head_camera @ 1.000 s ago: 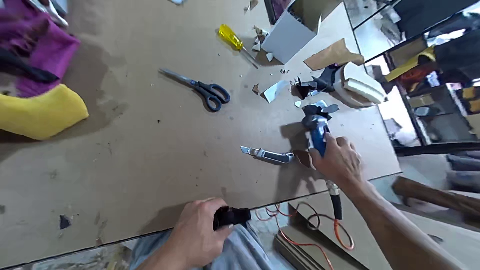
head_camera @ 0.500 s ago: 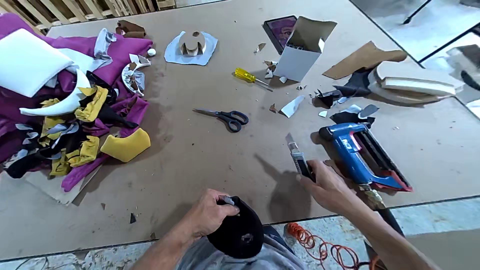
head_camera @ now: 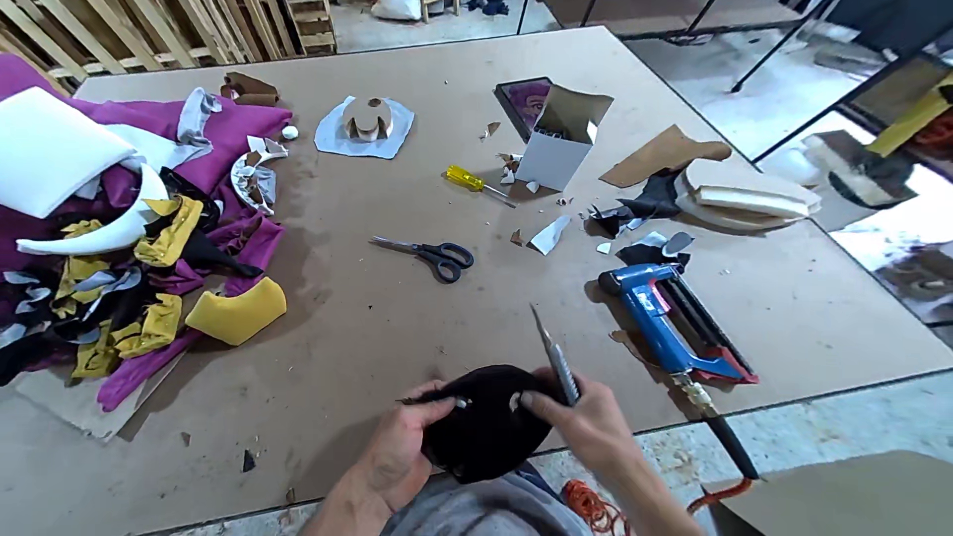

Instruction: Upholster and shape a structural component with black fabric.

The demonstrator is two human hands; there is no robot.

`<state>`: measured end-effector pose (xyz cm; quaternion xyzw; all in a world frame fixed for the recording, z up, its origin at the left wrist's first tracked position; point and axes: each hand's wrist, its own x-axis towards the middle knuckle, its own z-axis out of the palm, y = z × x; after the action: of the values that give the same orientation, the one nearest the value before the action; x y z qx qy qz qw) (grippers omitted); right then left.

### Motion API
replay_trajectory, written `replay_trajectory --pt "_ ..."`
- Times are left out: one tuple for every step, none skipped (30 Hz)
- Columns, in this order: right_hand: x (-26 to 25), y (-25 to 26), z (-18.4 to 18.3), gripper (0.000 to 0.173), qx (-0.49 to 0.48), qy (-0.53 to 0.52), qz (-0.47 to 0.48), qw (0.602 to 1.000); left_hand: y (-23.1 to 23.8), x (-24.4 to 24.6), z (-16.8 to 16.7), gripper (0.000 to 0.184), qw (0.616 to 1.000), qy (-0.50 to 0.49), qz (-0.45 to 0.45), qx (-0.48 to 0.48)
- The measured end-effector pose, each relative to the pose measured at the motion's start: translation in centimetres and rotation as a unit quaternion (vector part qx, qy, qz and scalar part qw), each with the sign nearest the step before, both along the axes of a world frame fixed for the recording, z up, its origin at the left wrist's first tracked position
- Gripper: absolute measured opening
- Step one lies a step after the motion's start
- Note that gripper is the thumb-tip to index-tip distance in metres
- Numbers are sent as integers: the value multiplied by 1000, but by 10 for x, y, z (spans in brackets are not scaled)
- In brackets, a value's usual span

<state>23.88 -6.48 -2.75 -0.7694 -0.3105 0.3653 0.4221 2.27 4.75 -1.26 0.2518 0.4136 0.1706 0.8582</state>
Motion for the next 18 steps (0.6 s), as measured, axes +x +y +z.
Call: replay_trajectory --pt "16 13 10 28 -30 -22 43 998 0 -6 -7 15 997 -18 -52 47" --pt "30 30 22 27 -68 -51 103 991 1 -11 -14 14 990 -27 -103 98" --pt "39 49 33 25 -102 -88 171 976 2 -14 -19 19 981 -26 -139 131" --pt "42 71 39 24 -120 -131 230 957 5 -14 -23 28 977 -21 -155 145" --pt "41 93 38 22 -119 -179 275 937 8 -11 -25 33 978 -12 -155 140" --pt "38 114 33 22 -106 -222 296 923 13 -5 -26 32 982 9 -144 121" --pt "35 133 26 23 -87 -253 296 917 19 3 -27 29 984 47 -141 102" --pt "33 144 21 27 -64 -267 277 921 24 10 -31 31 974 104 -166 111" --pt "31 147 19 28 -42 -265 238 933 26 12 -34 35 947 174 -216 163" --pt "28 140 23 28 -23 -251 192 949 27 9 -37 38 896 248 -262 260" --pt "27 125 29 30 -14 -224 149 963 28 3 -40 40 820 312 -280 389" --pt "24 103 33 33 -15 -180 113 977 28 -5 -45 38 734 346 -264 521" --pt "18 76 31 34 -26 -126 81 988 31 -12 -54 34 643 345 -230 644" --pt "11 48 26 33 -39 -88 55 994 39 -13 -61 31 568 319 -212 728" --pt "2 23 16 34 -44 -73 32 996 49 -10 -67 30 513 283 -212 782" --pt "-7 2 4 34 -42 -83 12 996 58 -2 -72 32 465 249 -219 821" --pt "-18 -17 -8 35 -36 -107 -6 994 64 6 -77 37 427 224 -234 844" --pt "-27 -31 -17 37 -32 -138 -19 990 68 15 -82 42 402 205 -253 856"
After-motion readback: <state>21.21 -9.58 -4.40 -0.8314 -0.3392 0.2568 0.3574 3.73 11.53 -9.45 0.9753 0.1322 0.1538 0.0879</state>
